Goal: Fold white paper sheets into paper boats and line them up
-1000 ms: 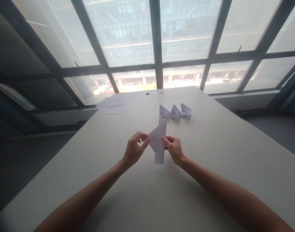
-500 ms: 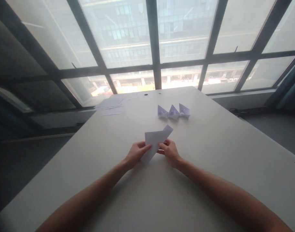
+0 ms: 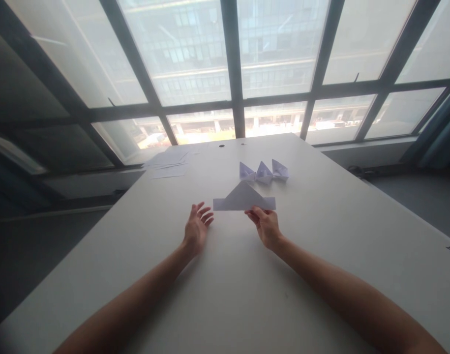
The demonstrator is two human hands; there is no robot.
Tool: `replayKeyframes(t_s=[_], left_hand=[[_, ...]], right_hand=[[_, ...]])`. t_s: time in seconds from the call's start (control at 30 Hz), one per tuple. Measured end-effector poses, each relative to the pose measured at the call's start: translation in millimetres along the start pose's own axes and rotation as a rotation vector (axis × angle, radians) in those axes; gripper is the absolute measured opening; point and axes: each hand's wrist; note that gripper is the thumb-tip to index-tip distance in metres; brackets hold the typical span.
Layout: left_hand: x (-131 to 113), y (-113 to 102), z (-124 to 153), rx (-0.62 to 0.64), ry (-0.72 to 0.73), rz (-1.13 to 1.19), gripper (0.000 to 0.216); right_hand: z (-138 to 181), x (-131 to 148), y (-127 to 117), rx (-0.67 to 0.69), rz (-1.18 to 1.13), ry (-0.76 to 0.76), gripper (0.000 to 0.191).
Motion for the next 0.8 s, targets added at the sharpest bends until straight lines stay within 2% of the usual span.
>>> replayKeyframes(t_s=[0.07,0.2,0.27,0.37,0.47,0.57,0.67,0.73,0.8], left_hand=[[4,4,9,0.052,-0.086,0.028,0.049],[14,18,38,0.337,-0.328,-0.027,0.046],[18,24,50,0.394,-0.343,-0.057,0.040],[21,24,53,0.288,-0.272,-0.089,0.029],[22,20,46,0.202,-0.241,-0.070,0.029],[21,16,38,0.233,-0.239,-0.032,0.030],[21,14,35,0.249,-0.242,-0.007,0.030],[20,13,34,0.243,-0.240,-0.004,0.031],[20,11,32,0.242,-0.237,-0.001,0.033]], right_hand=[[1,0,2,-0.010,-0.016,-0.002,0.022],[13,-4,8,0.088,0.022,0.025,0.021],[22,-9,10,0.173,0.088,0.044,0.020],[32,-18,10,0.236,0.211,0.016,0.021],[33,-24,7,0.260,0.289,-0.024,0.026],[32,-21,3,0.388,0.303,-0.008,0.030],[29,-12,1,0.512,0.196,0.108,0.049],[27,-7,1,0.506,0.119,0.178,0.063],[25,-4,0,0.453,0.094,0.205,0.067]])
Point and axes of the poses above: each hand's wrist, its own z-axis away from the middle knuckle, its own y-axis out of the palm, x = y × z, and after that the axes turned 3 degrees about -x, right-handed
